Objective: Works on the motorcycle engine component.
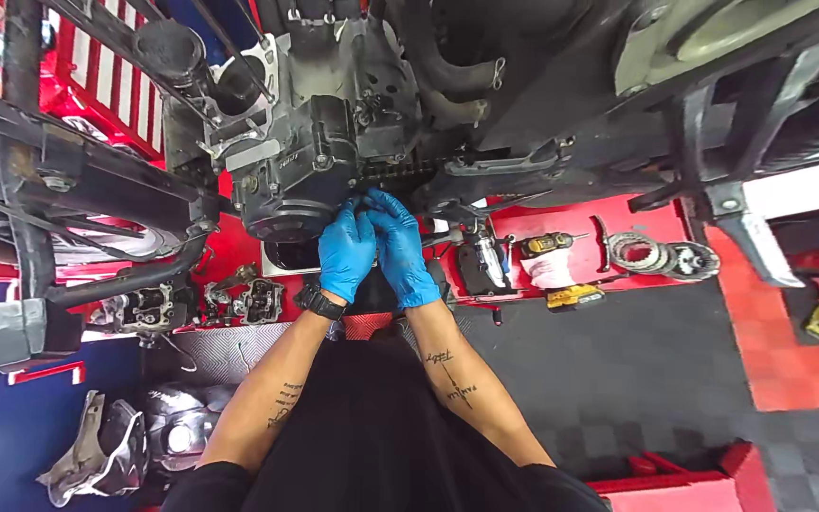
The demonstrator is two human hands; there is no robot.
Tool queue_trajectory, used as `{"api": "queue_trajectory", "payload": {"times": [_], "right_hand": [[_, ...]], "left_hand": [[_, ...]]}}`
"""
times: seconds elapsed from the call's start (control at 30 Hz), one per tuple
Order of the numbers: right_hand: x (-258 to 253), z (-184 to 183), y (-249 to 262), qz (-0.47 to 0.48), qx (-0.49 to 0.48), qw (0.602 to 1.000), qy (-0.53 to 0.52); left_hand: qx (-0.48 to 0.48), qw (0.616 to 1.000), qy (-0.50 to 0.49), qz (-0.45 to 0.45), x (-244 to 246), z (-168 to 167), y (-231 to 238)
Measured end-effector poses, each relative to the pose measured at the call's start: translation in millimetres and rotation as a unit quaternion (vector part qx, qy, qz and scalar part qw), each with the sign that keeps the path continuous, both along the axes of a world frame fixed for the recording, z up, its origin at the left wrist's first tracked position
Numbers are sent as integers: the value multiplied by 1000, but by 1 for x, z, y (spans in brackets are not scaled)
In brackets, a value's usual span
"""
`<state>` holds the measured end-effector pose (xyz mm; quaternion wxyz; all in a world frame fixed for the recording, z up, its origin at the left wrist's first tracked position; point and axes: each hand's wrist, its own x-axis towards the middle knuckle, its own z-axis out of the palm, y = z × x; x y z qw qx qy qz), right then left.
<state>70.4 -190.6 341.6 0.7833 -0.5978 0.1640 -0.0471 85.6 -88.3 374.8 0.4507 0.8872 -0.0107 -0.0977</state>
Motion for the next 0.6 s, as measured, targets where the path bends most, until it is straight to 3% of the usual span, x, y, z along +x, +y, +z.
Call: {"api": "queue_trajectory", "payload": {"times": [0.07,0.3,0.6], "right_hand": [[0,2,-1,5,-20,1000,6],[-4,9,-3,7,-104,995,-7],[6,5,-4,2,-100,994,-41]], "left_hand": [[-5,1000,16,-1,0,-7,0],[-70,995,-68,37,-7,-17,1],[-118,991,-50,41,-8,-21,-2]]}}
